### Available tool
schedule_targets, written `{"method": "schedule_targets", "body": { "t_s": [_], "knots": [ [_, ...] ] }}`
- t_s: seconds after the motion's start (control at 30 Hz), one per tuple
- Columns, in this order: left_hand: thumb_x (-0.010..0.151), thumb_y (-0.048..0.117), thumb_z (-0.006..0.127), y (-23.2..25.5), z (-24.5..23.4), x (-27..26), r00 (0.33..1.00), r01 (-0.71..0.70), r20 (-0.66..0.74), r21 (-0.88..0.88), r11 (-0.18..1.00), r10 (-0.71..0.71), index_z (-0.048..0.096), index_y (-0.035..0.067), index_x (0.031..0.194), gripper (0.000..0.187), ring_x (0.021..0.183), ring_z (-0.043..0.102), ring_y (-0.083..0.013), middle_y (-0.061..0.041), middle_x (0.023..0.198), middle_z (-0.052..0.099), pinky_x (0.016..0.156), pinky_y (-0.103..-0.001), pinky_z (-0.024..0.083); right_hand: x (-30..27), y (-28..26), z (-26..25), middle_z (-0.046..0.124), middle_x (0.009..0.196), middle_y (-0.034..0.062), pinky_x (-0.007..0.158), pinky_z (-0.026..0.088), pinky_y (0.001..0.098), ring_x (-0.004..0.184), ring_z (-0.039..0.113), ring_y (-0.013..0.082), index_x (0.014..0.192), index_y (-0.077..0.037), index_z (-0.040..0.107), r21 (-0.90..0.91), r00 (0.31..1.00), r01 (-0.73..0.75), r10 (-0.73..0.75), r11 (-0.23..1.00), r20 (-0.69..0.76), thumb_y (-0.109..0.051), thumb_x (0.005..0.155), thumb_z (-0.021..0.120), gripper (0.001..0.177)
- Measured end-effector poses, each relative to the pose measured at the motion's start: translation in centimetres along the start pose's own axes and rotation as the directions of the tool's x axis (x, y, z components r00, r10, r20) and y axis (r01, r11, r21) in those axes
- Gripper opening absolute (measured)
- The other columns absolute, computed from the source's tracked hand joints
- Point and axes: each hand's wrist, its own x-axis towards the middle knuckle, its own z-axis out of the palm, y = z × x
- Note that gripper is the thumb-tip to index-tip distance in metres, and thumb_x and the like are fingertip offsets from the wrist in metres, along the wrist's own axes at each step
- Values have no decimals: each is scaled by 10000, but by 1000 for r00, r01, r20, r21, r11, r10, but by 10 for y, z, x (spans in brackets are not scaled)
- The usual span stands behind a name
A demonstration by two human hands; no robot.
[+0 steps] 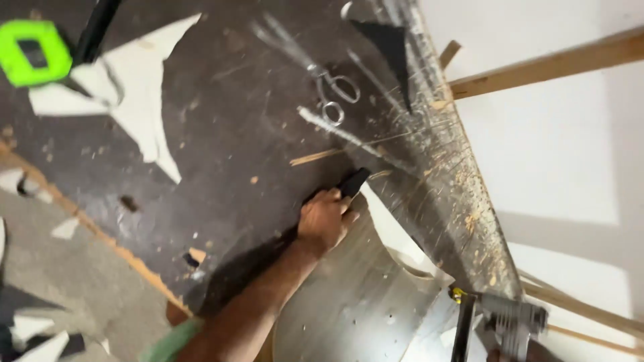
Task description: Reupholstering a furniture component by attaching foam and fabric to a wooden base using a pneumatic staple gun
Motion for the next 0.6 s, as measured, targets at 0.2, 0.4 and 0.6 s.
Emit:
{"method": "schedule_targets", "body": {
  "t_s": [0.2,0.4,0.6],
  "knots": [
    [916,436,645,-8,17,5,956,-185,-209,115,976,206,759,136,977,327,866,604,-296,-48,933,628,686,-491,528,135,-151,135,583,675,37,386,539,301,499,595,178,1005,-63,581,-106,987,159,-158,982,22,-113,979,586,57],
    [889,406,672,-11,25,5,909,-203,-360,58,977,210,740,199,947,226,882,660,-235,23,951,658,685,-404,563,233,-200,207,612,470,228,454,545,472,427,656,352,833,103,657,-644,933,-219,350,733,81,9,814,646,97],
    [888,396,669,-12,36,6,925,-197,-327,26,980,194,731,191,898,215,849,637,-239,18,943,643,661,-397,530,255,-201,222,608,504,181,439,546,430,435,653,309,833,76,650,-758,893,-204,435,620,116,4,827,594,91]
  ]
}}
